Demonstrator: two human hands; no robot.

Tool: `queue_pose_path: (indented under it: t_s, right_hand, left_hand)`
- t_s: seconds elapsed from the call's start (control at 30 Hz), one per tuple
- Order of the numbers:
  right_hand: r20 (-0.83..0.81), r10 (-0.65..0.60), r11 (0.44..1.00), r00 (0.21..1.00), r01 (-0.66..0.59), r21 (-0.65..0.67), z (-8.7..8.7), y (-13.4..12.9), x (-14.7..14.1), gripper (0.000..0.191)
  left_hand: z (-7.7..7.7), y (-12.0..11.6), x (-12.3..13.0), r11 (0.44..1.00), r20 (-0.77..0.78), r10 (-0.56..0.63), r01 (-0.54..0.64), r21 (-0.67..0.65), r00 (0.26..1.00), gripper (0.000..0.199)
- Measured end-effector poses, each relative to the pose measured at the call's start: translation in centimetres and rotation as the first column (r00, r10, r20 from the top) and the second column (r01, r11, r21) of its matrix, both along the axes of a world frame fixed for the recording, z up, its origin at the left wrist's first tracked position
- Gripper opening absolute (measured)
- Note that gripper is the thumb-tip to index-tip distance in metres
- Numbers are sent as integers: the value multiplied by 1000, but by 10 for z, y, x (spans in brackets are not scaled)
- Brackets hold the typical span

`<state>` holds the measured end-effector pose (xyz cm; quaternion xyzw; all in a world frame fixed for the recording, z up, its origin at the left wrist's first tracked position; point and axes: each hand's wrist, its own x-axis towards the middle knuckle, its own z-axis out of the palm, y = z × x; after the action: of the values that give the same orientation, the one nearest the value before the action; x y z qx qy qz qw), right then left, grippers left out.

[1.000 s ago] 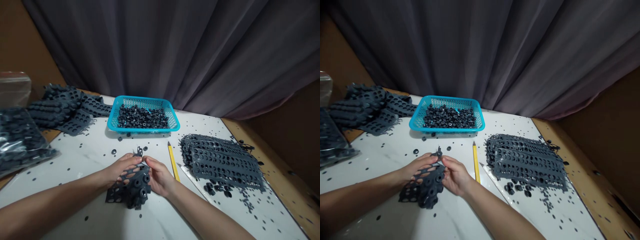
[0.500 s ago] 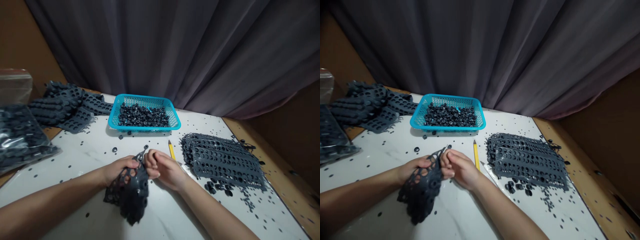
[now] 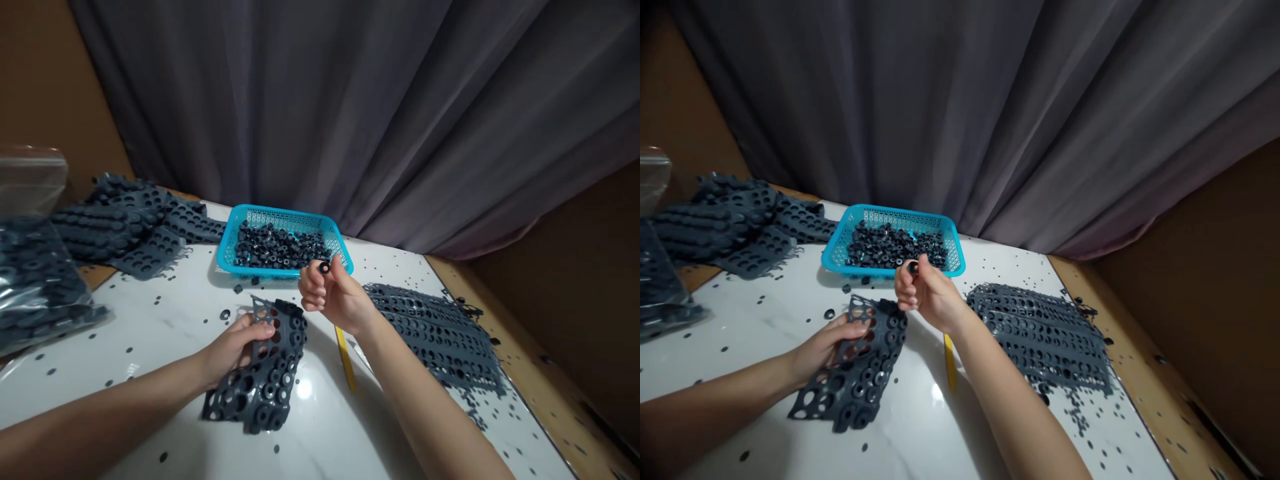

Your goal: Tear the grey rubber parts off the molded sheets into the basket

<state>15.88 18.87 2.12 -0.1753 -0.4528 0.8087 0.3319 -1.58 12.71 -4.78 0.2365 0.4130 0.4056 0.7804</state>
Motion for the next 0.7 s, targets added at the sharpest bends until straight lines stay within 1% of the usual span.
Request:
queue_pose_path:
  t_s: [0.07, 0.13, 0.2, 0.23, 0.4, 0.47, 0.5, 0.53, 0.57, 0.6, 0.63, 0.67, 0.7]
  right_hand:
    - [11, -9, 1000, 1000, 9, -4, -1, 2, -2, 47]
    - [48, -62, 998, 997, 61, 18, 0, 6, -4, 45]
    - [89, -113, 992, 990, 108, 59, 3, 10, -6, 43]
    - [98, -117, 991, 988, 110, 75, 5, 11, -7, 43]
    - [56, 5, 997, 998, -10, 80, 15, 1, -21, 53]
    - [127, -3, 994, 992, -11, 109, 15, 1, -25, 55]
    - [207, -54, 987, 977, 20, 160, 13, 4, -25, 55]
    - [309, -145, 965, 940, 65, 255, 12, 9, -25, 55]
    - [414, -280, 912, 866, 106, 395, 10, 15, -24, 53]
    - [488, -451, 816, 748, 123, 565, 8, 21, -22, 49]
    - [500, -626, 677, 598, 98, 730, 7, 26, -20, 41]
    - [455, -767, 522, 452, 29, 852, 6, 29, -18, 32]
    - [381, -857, 386, 346, -56, 921, 6, 29, -15, 24]
  left_hand:
    - [-6, 2, -2, 998, -29, 29, -30, -51, 999, 20]
    - [-10, 3, -3, 992, -46, 52, -56, -112, 998, 18]
    - [-10, 4, -3, 984, -44, 64, -70, -166, 997, 18]
    - [-8, 5, -3, 980, -35, 73, -78, -183, 997, 17]
    - [7, 5, 2, 964, 6, 92, -87, -252, 996, 14]
    - [11, 6, 3, 964, 53, 79, -63, -257, 995, 12]
    - [12, 6, 4, 967, 79, 78, -57, -249, 994, 11]
    - [12, 6, 4, 969, 93, 79, -55, -239, 992, 11]
    - [12, 6, 4, 971, 96, 83, -59, -230, 992, 11]
    - [11, 6, 4, 973, 87, 93, -72, -219, 992, 12]
    - [11, 6, 4, 973, 68, 108, -91, -210, 992, 14]
    - [11, 5, 4, 973, 53, 117, -104, -205, 992, 17]
    - [10, 4, 3, 975, 40, 121, -112, -194, 992, 21]
